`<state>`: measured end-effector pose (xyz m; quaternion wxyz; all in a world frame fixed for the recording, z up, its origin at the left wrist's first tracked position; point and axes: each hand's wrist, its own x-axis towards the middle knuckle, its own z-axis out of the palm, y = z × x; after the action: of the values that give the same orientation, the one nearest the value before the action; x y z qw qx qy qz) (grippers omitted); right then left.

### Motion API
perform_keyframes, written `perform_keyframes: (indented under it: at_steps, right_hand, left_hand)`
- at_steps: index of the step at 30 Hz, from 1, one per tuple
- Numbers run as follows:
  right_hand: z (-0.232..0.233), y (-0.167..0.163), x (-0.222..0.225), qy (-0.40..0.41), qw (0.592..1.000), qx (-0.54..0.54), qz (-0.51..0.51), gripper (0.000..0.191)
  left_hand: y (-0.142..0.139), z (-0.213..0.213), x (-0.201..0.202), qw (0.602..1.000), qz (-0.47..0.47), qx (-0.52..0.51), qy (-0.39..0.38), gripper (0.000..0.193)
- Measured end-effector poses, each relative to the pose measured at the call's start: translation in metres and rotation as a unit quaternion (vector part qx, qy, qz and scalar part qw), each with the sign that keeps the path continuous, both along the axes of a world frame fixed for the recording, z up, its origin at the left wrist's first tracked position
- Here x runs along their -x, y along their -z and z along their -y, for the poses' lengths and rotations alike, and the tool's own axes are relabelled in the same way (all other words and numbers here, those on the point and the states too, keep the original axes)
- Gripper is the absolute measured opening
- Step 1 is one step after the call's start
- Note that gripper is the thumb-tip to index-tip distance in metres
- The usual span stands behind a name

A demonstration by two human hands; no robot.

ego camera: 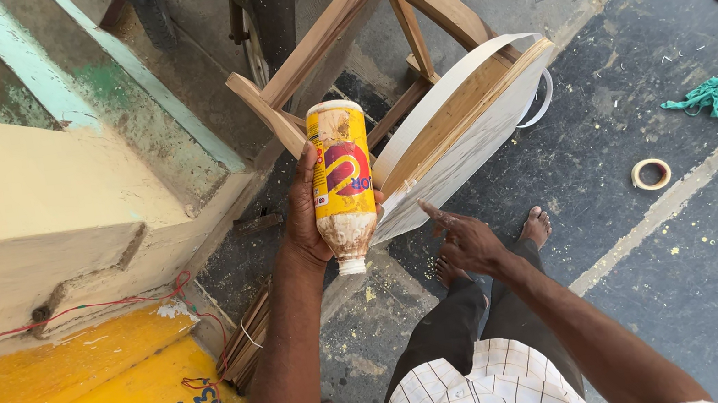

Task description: The person attaches white edge banding tape along the edge of a wooden chair frame, pressing and aligning the tape by hand. They then apply glue from a plastic bottle along the taped edge and press the tape down onto the frame.

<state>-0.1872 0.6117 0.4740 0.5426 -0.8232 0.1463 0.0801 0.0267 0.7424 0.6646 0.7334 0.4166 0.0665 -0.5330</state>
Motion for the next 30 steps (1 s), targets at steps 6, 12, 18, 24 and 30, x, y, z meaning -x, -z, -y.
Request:
perform_keyframes:
  at_steps: [6,12,18,24,30]
  right_hand:
    - [-0.007,-0.018,-0.019,-0.004,0.981,0.19,0.04,0.099]
    - [-0.025,-0.101,0.03,0.076,0.972,0.037,0.218,0.074]
    - [-0.023,-0.151,0.036,0.078,0.933,0.132,0.325,0.067]
    - [-0.036,-0.122,0.024,0.12,0.959,0.204,0.154,0.04]
    - [-0.048,-0.093,0.015,0.159,0.966,-0.196,0.063,0.028]
  left_hand:
    - [-0.004,0.005,0.002,1.0,-0.006,0.01,-0.01,0.078]
    - [0.012,0.025,0.008,0.999,0.003,0.02,-0.051,0.079]
    - [0.034,0.058,0.021,0.995,0.057,-0.045,-0.061,0.095]
    - [0.056,0.066,0.042,0.989,0.125,-0.057,-0.062,0.098]
    - [0.067,0.064,0.058,0.984,0.164,-0.06,-0.031,0.096]
